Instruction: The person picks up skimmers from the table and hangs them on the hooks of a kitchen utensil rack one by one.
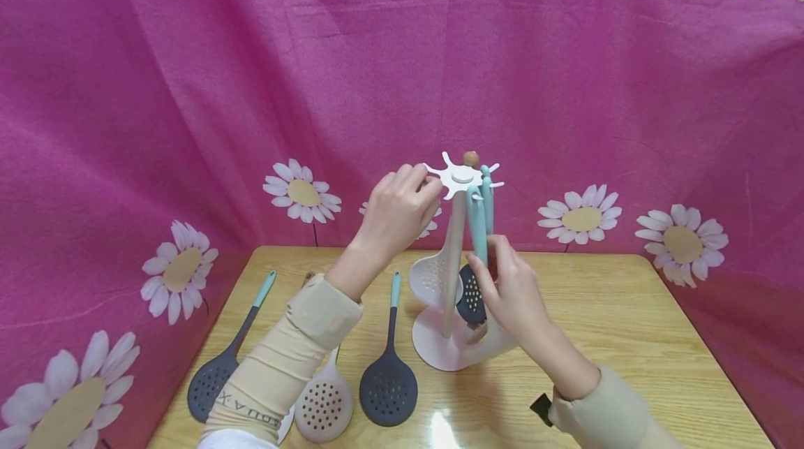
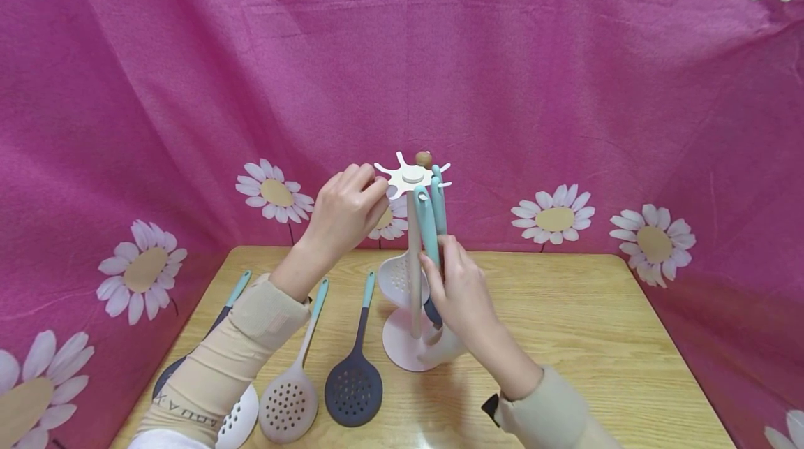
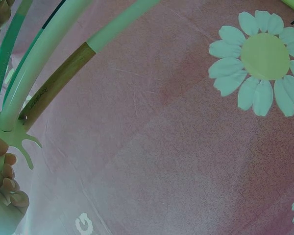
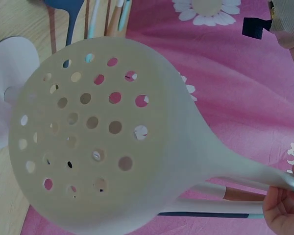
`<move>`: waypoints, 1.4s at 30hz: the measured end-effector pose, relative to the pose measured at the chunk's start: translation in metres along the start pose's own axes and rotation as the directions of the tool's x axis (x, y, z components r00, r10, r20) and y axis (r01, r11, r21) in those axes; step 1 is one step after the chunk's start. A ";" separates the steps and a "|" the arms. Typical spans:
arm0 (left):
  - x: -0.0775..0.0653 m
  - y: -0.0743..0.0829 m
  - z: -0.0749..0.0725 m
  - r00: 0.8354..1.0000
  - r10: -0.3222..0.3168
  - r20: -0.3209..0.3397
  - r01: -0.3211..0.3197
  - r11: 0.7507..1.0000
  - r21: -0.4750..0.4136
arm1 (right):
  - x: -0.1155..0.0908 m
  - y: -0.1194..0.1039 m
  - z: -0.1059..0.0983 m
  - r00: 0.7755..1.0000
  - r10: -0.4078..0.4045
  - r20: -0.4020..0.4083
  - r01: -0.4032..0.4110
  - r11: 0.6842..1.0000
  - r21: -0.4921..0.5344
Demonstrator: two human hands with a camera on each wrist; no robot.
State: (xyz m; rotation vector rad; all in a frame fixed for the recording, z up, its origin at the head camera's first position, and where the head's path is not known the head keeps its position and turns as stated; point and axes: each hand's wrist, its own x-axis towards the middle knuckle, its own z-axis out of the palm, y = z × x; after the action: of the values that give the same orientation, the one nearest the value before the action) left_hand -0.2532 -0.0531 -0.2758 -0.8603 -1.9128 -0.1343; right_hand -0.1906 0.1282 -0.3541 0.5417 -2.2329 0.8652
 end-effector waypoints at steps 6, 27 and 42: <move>0.000 0.000 0.000 1.000 -0.001 0.002 0.001 1.000 0.001 | 0.000 -0.001 0.003 1.000 0.021 -0.002 -0.021 1.000 0.014; 0.000 0.000 0.000 1.000 -0.002 0.003 0.002 1.000 -0.010 | 0.003 -0.005 0.011 0.998 0.034 -0.055 -0.034 0.999 -0.002; 0.000 0.000 0.000 1.000 -0.001 -0.009 0.001 1.000 -0.008 | 0.005 -0.003 0.013 0.997 0.044 -0.058 -0.044 0.999 0.010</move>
State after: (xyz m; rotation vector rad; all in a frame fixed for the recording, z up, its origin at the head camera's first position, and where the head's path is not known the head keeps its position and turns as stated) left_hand -0.2532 -0.0529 -0.2764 -0.8630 -1.9055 -0.1463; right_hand -0.1974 0.1164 -0.3565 0.4669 -2.1964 0.9025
